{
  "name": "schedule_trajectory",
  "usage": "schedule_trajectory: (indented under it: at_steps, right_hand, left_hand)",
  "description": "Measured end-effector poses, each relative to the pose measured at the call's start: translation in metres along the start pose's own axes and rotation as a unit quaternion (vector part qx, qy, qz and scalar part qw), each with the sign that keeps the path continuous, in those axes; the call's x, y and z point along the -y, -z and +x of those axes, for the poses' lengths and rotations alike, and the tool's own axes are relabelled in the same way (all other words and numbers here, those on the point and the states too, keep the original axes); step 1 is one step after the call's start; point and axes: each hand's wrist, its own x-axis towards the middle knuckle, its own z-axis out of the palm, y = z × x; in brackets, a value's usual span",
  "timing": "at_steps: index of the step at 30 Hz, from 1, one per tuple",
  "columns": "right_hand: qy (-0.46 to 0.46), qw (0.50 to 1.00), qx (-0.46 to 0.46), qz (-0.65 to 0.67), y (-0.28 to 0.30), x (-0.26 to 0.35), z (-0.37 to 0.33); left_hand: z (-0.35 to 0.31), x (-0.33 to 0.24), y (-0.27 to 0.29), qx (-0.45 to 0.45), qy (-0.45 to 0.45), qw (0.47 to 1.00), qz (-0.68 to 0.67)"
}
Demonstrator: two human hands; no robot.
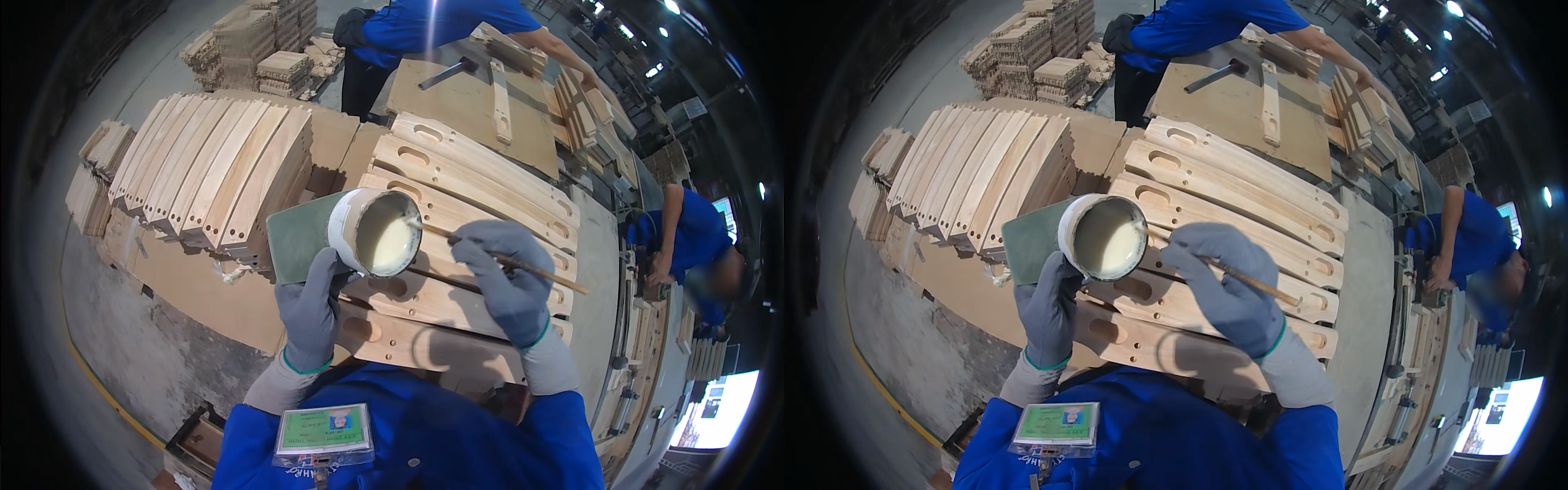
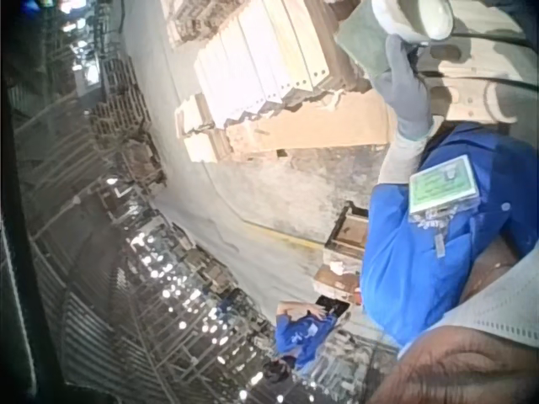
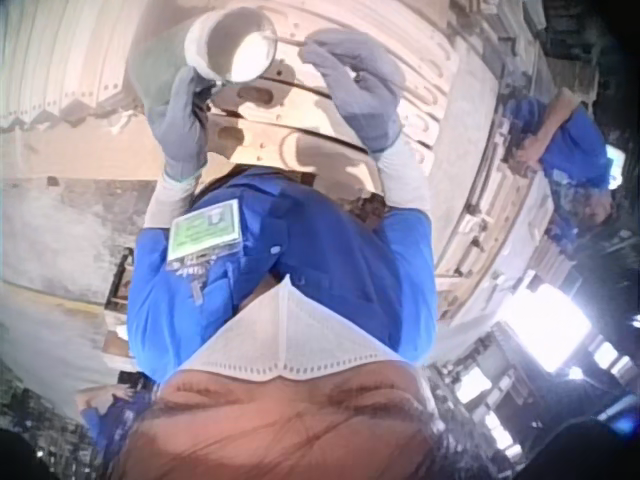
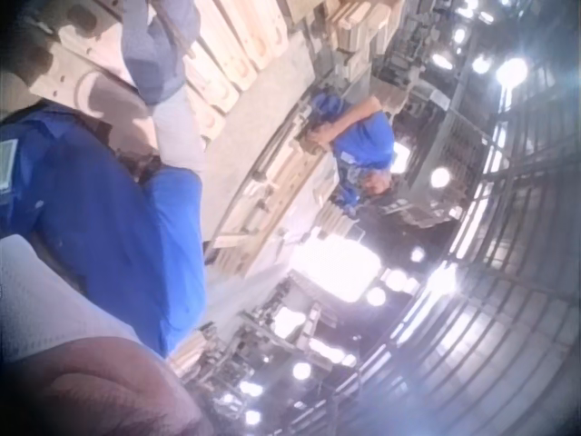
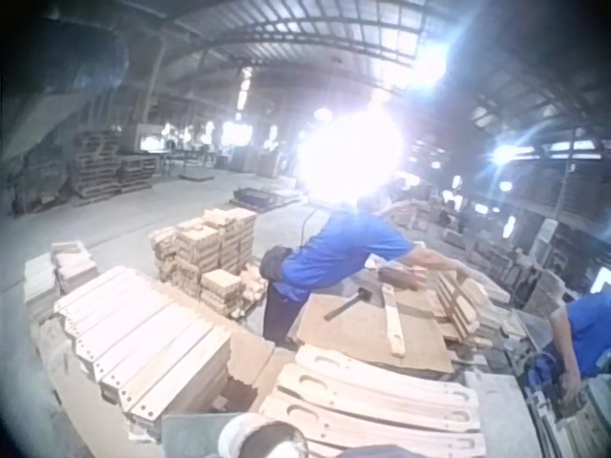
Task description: The person applies a white liquid to the edges and holes of stacked wooden pieces using a brush. They repeatedly dip the brush into a container and coat each piece before moving to the next.
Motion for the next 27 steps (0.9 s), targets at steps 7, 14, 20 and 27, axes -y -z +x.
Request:
schedule_trajectory:
  at_steps: [7, 14, 20, 27]
  right_hand:
    - [0.086, 0.985, 0.069, -0.13, -0.008, 0.045, -0.061]
    - [-0.046, 0.997, -0.032, 0.06, -0.008, 0.053, -0.078]
    - [0.024, 0.992, -0.106, 0.057, -0.012, 0.047, -0.078]
    - [-0.023, 0.963, -0.161, 0.215, -0.032, 0.038, -0.076]
  left_hand:
    - [-0.02, -0.005, -0.016, -0.13, -0.069, 0.989, -0.011]
    - [-0.029, -0.008, -0.007, -0.064, -0.053, 0.997, -0.001]
    - [-0.026, -0.007, -0.006, 0.005, -0.151, 0.972, 0.183]
    - [-0.017, 0.011, -0.01, -0.023, -0.062, 0.998, 0.023]
